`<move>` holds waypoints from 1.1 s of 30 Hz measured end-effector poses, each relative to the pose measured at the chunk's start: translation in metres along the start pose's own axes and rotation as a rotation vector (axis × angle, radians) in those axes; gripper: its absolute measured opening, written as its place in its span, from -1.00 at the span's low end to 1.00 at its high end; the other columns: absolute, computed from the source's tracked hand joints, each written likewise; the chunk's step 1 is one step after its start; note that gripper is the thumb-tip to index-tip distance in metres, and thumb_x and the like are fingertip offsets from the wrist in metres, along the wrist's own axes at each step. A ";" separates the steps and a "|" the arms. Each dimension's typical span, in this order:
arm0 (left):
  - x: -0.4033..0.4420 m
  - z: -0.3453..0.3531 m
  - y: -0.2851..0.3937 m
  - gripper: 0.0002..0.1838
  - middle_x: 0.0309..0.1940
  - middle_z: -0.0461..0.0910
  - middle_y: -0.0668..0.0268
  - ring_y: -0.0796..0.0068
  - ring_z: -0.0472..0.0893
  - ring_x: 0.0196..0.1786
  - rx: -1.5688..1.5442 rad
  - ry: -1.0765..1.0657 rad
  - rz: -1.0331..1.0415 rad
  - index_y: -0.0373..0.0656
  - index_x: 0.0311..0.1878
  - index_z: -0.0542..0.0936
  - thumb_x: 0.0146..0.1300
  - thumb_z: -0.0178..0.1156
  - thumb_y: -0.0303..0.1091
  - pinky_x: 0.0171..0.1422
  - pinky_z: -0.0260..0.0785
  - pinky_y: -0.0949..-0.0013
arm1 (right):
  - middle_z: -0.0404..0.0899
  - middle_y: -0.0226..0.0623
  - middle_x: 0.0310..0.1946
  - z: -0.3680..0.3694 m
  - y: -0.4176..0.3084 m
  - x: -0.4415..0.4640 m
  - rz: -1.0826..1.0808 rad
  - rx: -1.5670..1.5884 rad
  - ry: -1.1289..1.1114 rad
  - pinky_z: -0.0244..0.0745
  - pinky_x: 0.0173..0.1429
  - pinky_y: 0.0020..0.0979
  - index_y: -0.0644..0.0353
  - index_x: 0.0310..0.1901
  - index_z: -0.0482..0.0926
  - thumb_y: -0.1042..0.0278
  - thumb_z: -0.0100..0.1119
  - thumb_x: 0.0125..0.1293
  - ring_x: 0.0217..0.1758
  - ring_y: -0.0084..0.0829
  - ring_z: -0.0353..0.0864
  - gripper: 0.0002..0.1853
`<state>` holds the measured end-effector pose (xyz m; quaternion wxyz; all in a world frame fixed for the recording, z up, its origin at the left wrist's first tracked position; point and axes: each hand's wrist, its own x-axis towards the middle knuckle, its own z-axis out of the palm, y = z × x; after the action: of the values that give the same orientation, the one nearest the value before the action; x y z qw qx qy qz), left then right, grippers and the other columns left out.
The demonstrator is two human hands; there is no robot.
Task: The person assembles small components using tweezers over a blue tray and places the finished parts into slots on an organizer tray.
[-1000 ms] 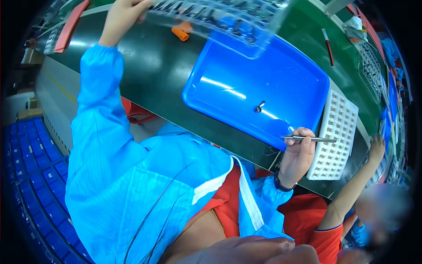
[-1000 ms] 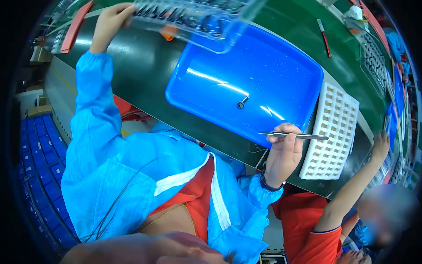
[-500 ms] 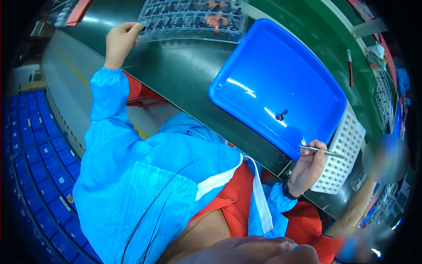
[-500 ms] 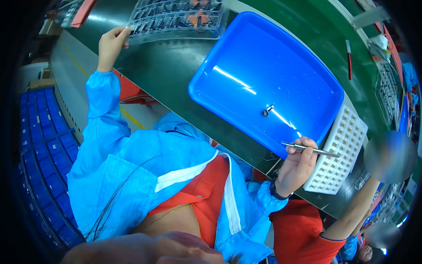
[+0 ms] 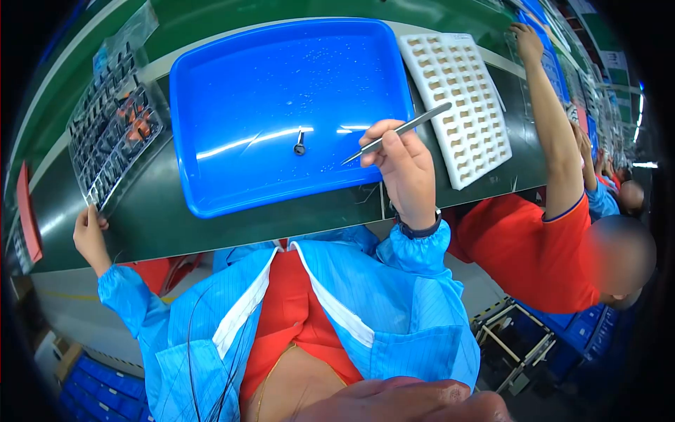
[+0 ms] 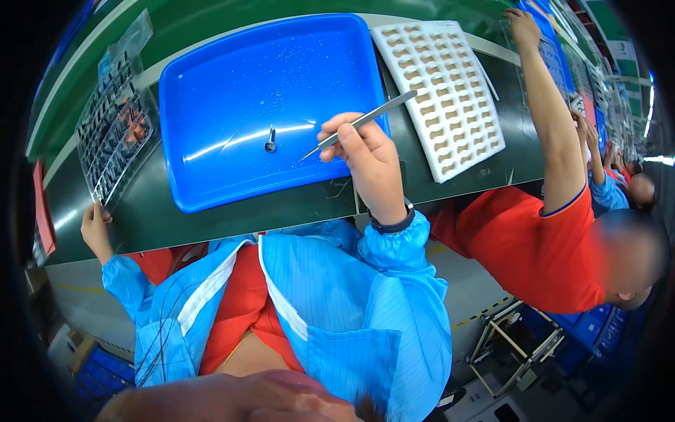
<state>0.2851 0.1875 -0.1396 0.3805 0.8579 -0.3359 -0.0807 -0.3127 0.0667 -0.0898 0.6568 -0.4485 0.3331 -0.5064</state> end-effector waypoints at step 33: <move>-0.182 0.181 0.289 -0.76 -0.33 0.58 0.09 0.10 0.64 -0.30 0.061 -0.682 0.958 -0.26 -0.23 0.59 0.23 0.37 -0.27 -0.27 0.54 0.21 | 0.63 -0.06 0.01 0.009 0.002 0.002 -0.066 -0.191 0.154 0.58 0.02 -0.42 0.41 0.15 0.52 0.33 -0.04 0.60 -0.15 -0.39 0.71 -0.68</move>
<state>-0.0735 0.0552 -0.0832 0.2203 0.5465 -0.7916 -0.1616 -0.3039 0.0670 -0.0883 0.5667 -0.4792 0.4145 -0.5267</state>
